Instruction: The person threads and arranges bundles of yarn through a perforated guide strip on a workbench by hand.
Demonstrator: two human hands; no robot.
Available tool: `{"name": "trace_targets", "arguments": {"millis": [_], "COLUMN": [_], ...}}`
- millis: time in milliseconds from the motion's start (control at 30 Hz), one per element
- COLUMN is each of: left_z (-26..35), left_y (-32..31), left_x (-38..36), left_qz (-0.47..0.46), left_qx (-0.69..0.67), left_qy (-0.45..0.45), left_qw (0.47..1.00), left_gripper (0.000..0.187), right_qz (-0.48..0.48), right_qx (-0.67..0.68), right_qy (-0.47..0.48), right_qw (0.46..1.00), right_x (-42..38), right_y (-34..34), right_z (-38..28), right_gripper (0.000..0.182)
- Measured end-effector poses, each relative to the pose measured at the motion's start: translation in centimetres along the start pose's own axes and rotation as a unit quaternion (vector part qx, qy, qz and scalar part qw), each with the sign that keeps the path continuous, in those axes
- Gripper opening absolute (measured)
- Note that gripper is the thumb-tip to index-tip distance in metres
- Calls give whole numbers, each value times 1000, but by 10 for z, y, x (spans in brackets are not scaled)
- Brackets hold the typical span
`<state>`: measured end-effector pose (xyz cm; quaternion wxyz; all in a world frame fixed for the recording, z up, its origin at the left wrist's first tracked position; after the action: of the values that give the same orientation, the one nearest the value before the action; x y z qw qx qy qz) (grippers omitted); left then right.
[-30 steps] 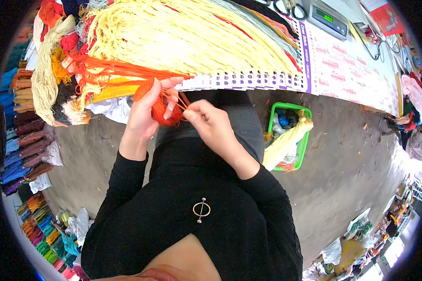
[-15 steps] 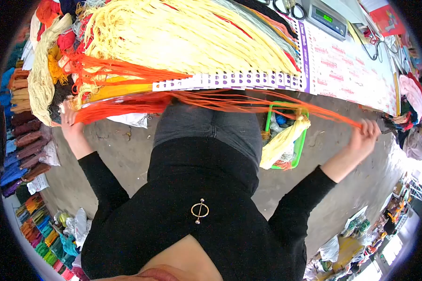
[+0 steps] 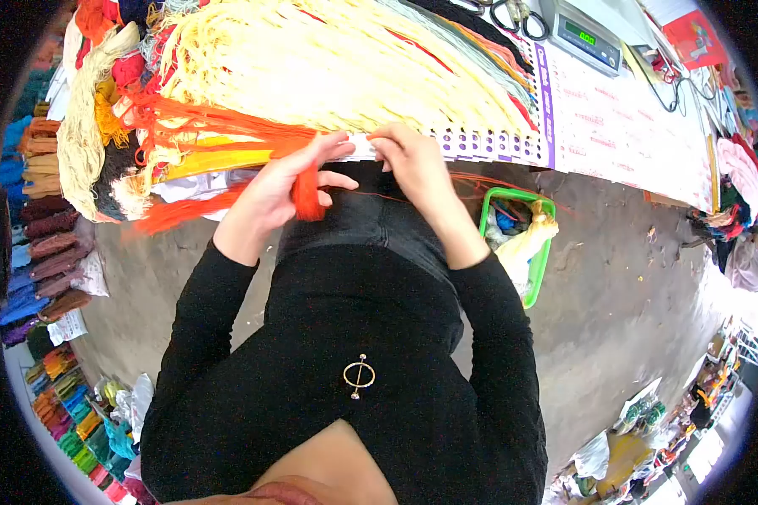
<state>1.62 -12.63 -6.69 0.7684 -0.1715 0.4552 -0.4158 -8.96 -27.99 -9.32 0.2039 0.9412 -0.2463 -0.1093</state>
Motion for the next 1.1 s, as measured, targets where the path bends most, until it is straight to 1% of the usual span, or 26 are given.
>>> {"name": "trace_targets", "arguments": {"millis": [33,67,100,167,233,267,367,400,467,500,567,600,633,700,733,800,833,900,933,1000,1067,1100], "left_z": [-1,-1,-2,-6,-1,1,3,3,2,0,-7,-9,-13,-16,-17,-15,-14,-11,-8,-3,-6,-8], "left_y": [-5,-5,-4,-2,-4,-8,-12,-9,-3,-4,-5,-6,-2,8,11,14,13,13,10,2,8,9], "left_x": [2,6,12,16,15,12,7,9,17,21,31,36,42,52,52,51,51,48,45,42,51,53], "left_qz": [20,19,12,6,62,80,74,92,50,60,81,102,99,126,126,118,116,143,146,134,123,129], "left_qx": [7,9,11,11,51,43,29,23,-3,12,150,211,211,240,239,233,232,195,193,175,193,210], "left_qy": [7,9,27,47,-8,-22,-3,6,10,19,-49,-92,-92,-141,-141,-174,-174,-114,-114,-103,-101,-94], "left_qw": [1000,1000,1000,999,997,996,997,995,999,998,984,968,968,952,952,949,950,964,964,970,968,965], "left_gripper": [50,50,48,47,46,46,47,45,37,32,27,24,24,23,23,22,22,22,22,20,18,15], "right_qz": [-7,13,14,54,63,71,79,79,79,95,100,106,108,112,112,132,132,140,136,93,78,44], "right_qx": [-7,-42,-41,-115,-115,-116,-114,-120,-101,-89,-98,-108,-110,-152,-153,-163,-165,-222,-221,-178,-194,-160], "right_qy": [-6,-13,-14,11,1,-7,-15,-19,-24,-16,-15,-15,-16,-10,-10,-11,-12,10,11,-45,-52,-47], "right_qw": [1000,999,999,992,991,991,990,989,991,991,990,988,988,982,982,978,977,965,966,979,976,985], "right_x": [5,7,7,5,5,4,3,3,2,2,2,2,2,2,2,1,0,0,1,6,14,19], "right_y": [-7,-10,-12,-12,-12,-12,-12,-13,-13,-14,-15,-14,-13,-15,-16,-17,-17,-19,-20,-18,-14,-13], "right_z": [5,10,11,10,6,5,5,3,1,1,2,1,2,2,1,0,1,-1,-2,-1,2,6], "right_gripper": [13,16,16,18,19,19,19,19,20,20,19,19,19,18,18,18,18,18,18,19,20,21]}}
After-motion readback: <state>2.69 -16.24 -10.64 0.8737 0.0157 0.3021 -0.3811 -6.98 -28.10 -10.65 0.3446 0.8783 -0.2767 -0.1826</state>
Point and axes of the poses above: each hand's wrist, its own x-axis towards the middle knuckle, its own y-axis out of the back of the hand, z = x × y, the point moved 3 cm from there along x, towards the middle knuckle, and after that the axes turned 11 degrees about -x, right-handed, at the moved point
